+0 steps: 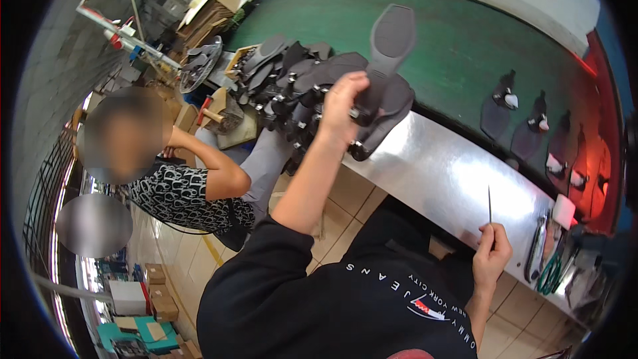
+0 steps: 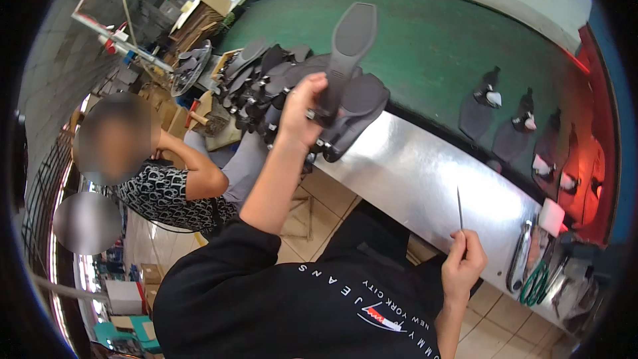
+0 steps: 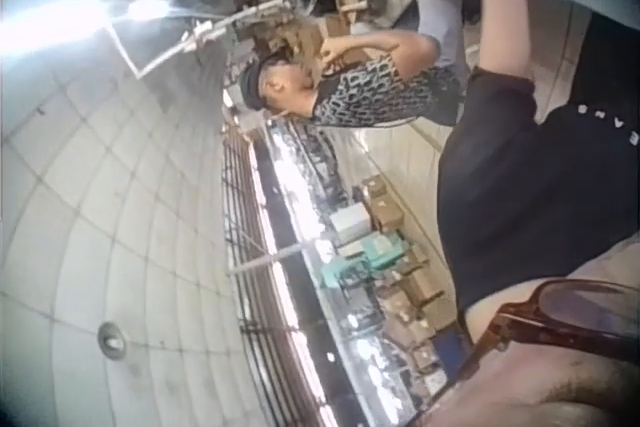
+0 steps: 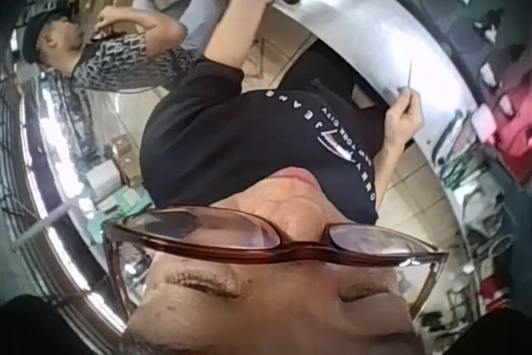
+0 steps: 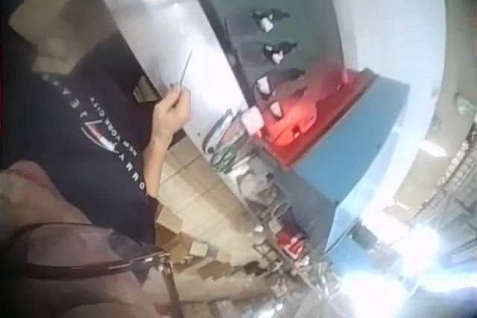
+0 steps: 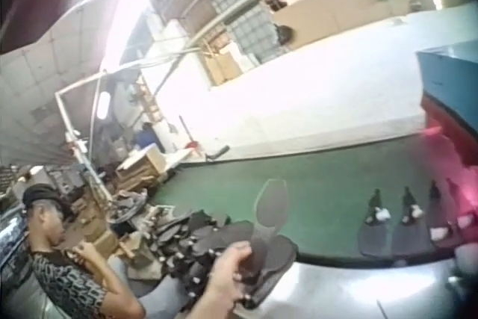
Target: Processing shoe soles and components on a factory assembly line.
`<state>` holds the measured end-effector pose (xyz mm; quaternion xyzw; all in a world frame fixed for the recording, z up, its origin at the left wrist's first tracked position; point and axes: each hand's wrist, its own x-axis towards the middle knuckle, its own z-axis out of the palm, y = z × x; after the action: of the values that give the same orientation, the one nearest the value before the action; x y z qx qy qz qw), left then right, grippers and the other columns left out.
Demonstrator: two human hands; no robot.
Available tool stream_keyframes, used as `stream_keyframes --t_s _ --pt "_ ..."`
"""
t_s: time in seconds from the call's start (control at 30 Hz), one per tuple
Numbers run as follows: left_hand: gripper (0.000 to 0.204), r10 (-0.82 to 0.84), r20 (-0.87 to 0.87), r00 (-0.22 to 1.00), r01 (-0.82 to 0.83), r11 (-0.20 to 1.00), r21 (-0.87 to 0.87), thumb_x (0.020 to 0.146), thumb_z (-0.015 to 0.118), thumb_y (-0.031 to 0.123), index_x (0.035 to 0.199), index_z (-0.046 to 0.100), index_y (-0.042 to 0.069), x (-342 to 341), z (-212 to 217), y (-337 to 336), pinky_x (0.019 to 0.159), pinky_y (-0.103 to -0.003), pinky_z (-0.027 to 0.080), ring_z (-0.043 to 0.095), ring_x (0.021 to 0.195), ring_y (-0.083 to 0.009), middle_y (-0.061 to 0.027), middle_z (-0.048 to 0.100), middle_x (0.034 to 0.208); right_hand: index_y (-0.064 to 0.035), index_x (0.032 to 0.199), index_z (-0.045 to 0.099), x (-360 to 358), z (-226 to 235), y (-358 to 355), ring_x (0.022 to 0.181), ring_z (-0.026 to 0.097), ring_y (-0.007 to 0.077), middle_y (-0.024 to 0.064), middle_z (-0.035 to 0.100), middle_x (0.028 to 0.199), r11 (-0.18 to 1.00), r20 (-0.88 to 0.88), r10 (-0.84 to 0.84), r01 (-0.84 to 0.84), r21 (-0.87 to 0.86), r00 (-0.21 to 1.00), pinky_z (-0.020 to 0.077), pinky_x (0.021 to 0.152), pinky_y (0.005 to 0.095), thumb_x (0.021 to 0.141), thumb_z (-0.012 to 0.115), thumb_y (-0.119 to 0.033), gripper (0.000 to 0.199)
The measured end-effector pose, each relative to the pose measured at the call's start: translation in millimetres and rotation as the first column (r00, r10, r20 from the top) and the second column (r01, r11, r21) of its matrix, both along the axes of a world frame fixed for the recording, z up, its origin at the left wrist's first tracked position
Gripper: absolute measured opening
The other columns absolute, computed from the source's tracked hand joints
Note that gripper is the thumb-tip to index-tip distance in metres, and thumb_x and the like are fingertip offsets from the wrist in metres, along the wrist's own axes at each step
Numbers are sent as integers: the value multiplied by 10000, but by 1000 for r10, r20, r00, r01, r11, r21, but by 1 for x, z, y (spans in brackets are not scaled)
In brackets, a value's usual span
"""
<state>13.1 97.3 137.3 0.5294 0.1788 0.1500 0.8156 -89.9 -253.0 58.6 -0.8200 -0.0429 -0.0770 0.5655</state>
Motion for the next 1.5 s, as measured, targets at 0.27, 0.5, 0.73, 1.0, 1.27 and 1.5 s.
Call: stream_keyframes --t_s 0.27,0.5,0.73,1.0,1.27,1.5 --pt "239 351 -100 931 -185 690 699 751 682 174 921 730 14 13 60 246 760 -290 459 594 811 -141 -50 682 860 28 837 586 17 2 -13 545 400 85 29 479 619 996 -29 -45 42 -82 999 324 503 259 930 512 -43 138" --pt "320 575 237 783 -279 -16 960 808 685 339 898 744 37 9 51 240 713 -307 503 666 754 -173 -109 706 766 21 1075 641 34 -2 -52 758 547 272 140 524 854 909 197 -101 171 -381 975 438 679 343 862 522 24 244" --pt "282 -170 91 981 1 480 877 826 719 210 1055 704 47 94 -10 -49 833 -294 487 640 948 -168 -78 691 1044 -36 1050 650 52 -9 -80 843 562 318 123 579 876 705 231 -181 290 -647 956 448 742 412 814 623 -58 239" --pt "483 -283 17 959 45 211 976 792 723 368 1157 647 61 214 -146 -176 1022 -415 389 509 1221 -378 -182 608 1226 -98 1104 625 53 -12 -79 882 544 294 91 544 905 679 208 -170 267 -683 963 459 757 409 800 645 -88 305" --pt "300 -293 45 955 15 200 980 760 739 302 906 674 48 194 -149 -203 916 -439 441 583 1034 -357 -154 650 1043 -86 1105 631 52 -13 -85 889 538 288 92 534 918 706 178 -199 267 -656 964 456 754 399 781 659 -72 325" --pt "195 -272 318 908 -81 630 772 735 761 75 915 695 40 180 -110 -192 726 -299 494 614 828 -174 -70 630 992 -60 1096 628 44 21 -76 910 554 270 124 568 1013 849 343 -167 311 -426 924 444 796 342 785 672 -58 314"
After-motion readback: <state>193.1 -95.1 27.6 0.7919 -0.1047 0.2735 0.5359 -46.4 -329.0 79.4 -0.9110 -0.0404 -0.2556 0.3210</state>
